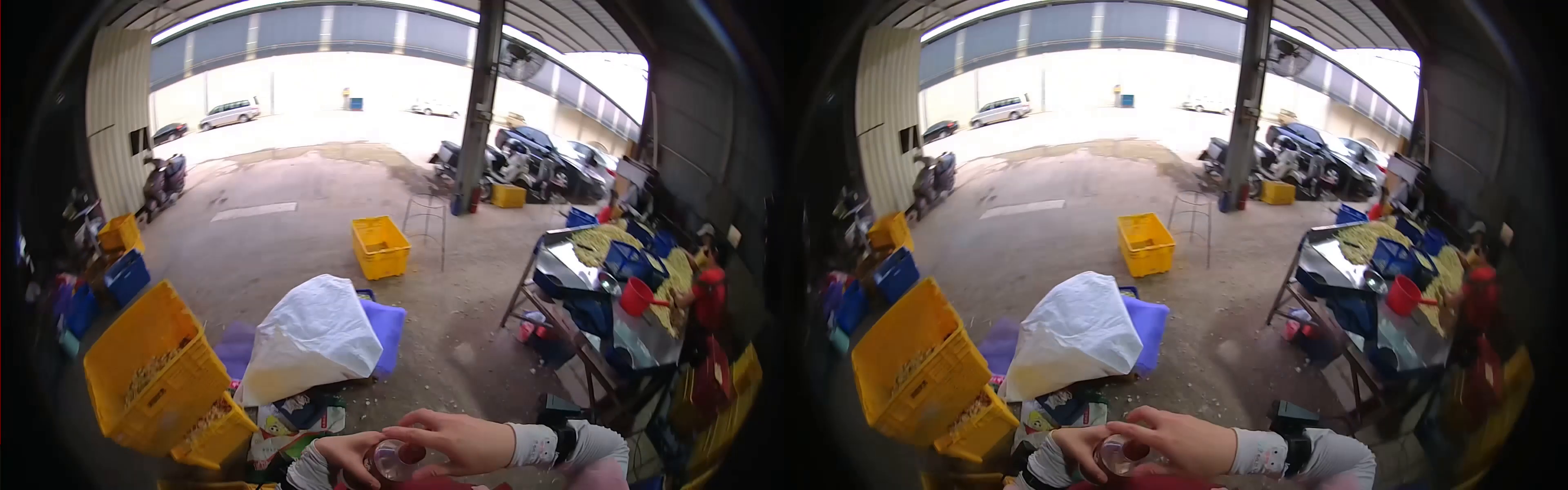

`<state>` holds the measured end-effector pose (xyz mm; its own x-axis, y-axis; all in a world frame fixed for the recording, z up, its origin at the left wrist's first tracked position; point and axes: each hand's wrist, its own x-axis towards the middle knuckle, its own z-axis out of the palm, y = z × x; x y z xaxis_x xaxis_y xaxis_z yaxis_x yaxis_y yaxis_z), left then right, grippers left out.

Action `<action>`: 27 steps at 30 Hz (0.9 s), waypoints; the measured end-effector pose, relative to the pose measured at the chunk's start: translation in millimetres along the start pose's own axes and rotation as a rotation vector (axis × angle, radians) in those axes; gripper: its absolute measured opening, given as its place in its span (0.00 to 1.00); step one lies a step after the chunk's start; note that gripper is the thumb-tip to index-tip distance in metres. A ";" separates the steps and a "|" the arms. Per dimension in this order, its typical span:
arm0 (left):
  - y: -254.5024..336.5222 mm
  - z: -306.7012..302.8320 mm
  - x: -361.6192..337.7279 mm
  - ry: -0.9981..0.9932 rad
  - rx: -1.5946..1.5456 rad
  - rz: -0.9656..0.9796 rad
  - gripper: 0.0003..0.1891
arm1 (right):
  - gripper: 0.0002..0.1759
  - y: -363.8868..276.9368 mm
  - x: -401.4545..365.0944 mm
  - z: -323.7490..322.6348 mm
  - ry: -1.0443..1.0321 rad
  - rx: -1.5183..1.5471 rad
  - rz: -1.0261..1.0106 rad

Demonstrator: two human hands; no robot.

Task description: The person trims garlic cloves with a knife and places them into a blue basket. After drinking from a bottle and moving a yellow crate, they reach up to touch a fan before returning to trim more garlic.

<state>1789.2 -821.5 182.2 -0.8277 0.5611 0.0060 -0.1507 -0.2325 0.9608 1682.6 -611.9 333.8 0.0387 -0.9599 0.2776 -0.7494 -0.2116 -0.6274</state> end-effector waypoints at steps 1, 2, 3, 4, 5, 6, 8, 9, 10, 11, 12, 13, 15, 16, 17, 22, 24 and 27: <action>17.6 -2.1 9.5 -0.070 0.069 -0.013 0.46 | 0.27 -1.1 -4.9 -1.8 -0.220 -0.102 0.261; 26.9 -5.2 15.3 -0.123 0.075 -0.037 0.46 | 0.27 -2.9 -7.9 -4.0 -0.176 -0.104 0.299; 35.4 -9.0 20.9 -0.170 0.056 -0.069 0.45 | 0.25 -4.5 -8.9 -7.4 -0.190 -0.095 0.226; 44.0 -12.5 25.3 -0.210 0.037 -0.099 0.45 | 0.24 -5.2 -9.0 -10.1 -0.211 -0.088 0.146; 52.9 -13.4 29.2 -0.243 0.003 -0.114 0.44 | 0.22 -7.4 -8.5 -12.8 -0.124 -0.149 0.012; 59.1 -17.4 35.7 -0.267 0.008 -0.128 0.44 | 0.22 -11.9 -8.6 -16.5 -0.102 -0.153 0.030; 74.3 -22.7 50.8 -0.448 0.227 -0.025 0.43 | 0.19 -28.1 -8.9 -28.8 0.054 -0.253 -0.209; 104.7 -14.0 53.8 -0.492 0.243 -0.087 0.45 | 0.18 -34.9 -9.9 -33.2 0.148 -0.329 -0.281; 128.1 -4.3 53.4 -0.500 0.243 -0.086 0.45 | 0.18 -51.0 -15.4 -35.0 0.150 -0.333 -0.274; 150.3 5.4 52.2 -0.446 0.401 0.124 0.43 | 0.15 -71.8 -22.9 -38.5 0.327 -0.344 -0.192; 170.2 15.7 49.4 -0.385 0.556 0.335 0.41 | 0.15 -83.3 -29.4 -41.8 0.503 -0.350 -0.113; 189.7 29.6 45.4 -0.385 0.562 0.339 0.41 | 0.13 -84.6 -35.6 -37.5 0.639 -0.418 -0.069; 217.2 53.7 43.4 -0.149 0.828 0.862 0.32 | 0.11 -85.3 -54.2 -30.5 0.781 -0.559 0.034; 220.3 56.9 49.5 -0.150 0.834 0.881 0.32 | 0.11 -85.9 -56.8 -26.6 0.774 -0.576 0.025; 224.0 60.0 56.8 -0.133 0.849 1.107 0.28 | 0.12 -87.1 -60.0 -22.5 0.804 -0.548 0.094; 263.0 66.4 73.9 -0.192 1.046 1.676 0.27 | 0.13 -98.0 -65.2 -10.4 0.830 -0.565 0.191; 284.8 63.3 85.5 -0.247 1.118 1.842 0.27 | 0.13 -96.9 -68.2 -7.9 0.844 -0.571 0.173; 309.0 71.0 82.0 -0.263 1.221 2.026 0.29 | 0.14 -95.8 -68.4 -3.3 0.905 -0.487 0.210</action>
<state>1713.2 -791.0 499.3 0.5980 0.3933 0.6984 0.7765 -0.0683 -0.6264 1749.5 -525.4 377.4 -0.4812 -0.4305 0.7636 -0.8766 0.2333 -0.4209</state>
